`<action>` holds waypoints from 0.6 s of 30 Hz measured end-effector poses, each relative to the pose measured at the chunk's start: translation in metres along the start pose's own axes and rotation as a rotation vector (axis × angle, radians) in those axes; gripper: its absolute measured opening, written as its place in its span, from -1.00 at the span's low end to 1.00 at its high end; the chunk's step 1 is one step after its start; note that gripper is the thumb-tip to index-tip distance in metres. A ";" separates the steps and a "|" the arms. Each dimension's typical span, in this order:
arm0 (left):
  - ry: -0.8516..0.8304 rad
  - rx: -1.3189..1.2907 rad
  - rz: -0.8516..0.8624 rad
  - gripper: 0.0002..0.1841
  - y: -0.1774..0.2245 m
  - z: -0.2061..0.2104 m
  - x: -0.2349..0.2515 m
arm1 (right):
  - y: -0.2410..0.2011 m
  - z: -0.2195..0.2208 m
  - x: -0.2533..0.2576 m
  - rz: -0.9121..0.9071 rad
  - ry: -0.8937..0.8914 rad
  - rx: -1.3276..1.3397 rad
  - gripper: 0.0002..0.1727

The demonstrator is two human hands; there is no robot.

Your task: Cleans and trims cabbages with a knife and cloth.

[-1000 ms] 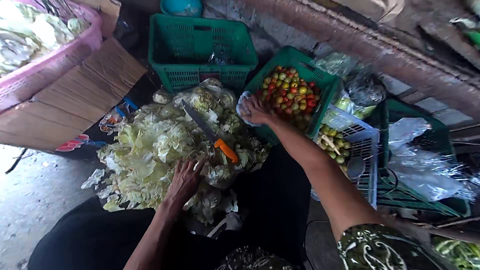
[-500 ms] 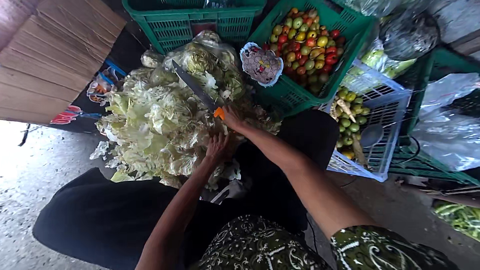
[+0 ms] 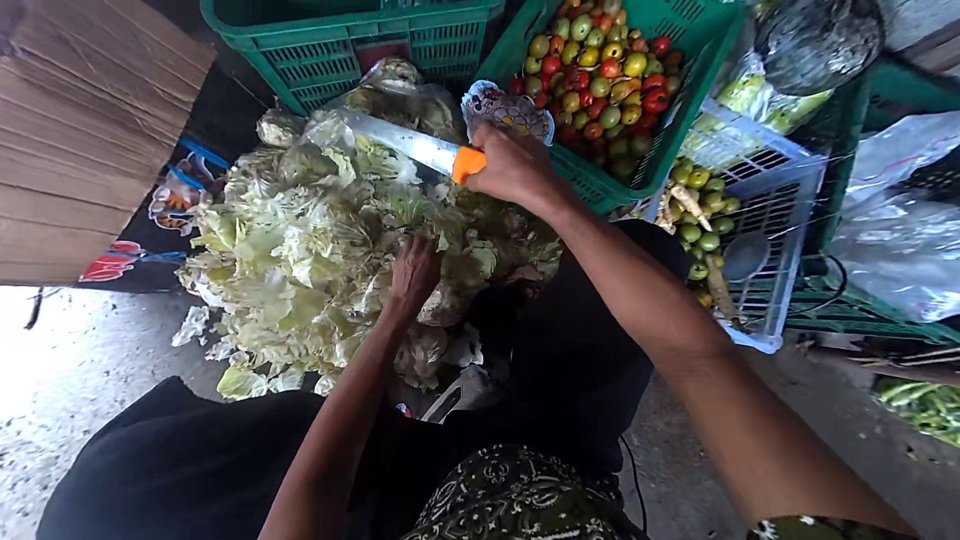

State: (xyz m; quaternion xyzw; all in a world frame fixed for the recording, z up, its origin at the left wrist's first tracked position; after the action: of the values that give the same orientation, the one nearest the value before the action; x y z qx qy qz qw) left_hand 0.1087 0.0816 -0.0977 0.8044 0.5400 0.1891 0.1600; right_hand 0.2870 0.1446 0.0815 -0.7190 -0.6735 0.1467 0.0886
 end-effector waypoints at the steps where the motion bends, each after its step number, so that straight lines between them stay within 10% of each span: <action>1: -0.003 -0.015 0.088 -0.71 0.010 0.010 0.012 | 0.004 -0.006 -0.001 0.025 0.007 0.042 -0.34; 6: -0.216 -0.055 0.445 -0.71 0.096 0.102 0.043 | 0.002 -0.023 -0.006 0.007 0.154 0.068 -0.41; 12: -0.487 -0.075 -0.128 -0.45 0.102 0.160 0.045 | 0.009 -0.027 -0.012 -0.017 0.121 0.135 -0.46; 18: -0.430 0.057 0.053 -0.29 0.079 0.178 0.046 | 0.007 -0.027 -0.014 -0.033 0.123 0.181 -0.48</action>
State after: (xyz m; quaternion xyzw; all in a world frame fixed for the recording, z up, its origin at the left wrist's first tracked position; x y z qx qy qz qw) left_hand 0.2731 0.0863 -0.2110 0.8442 0.4773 0.0021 0.2439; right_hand 0.3014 0.1321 0.1063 -0.7044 -0.6628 0.1609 0.1965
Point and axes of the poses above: each hand's wrist, its own x-axis towards the middle knuckle, its own z-axis out of the palm, y = z × x, the point moved 4 cm from there along x, towards the middle knuckle, and after that the axes turned 14 degrees about y, right-handed, at the moved point
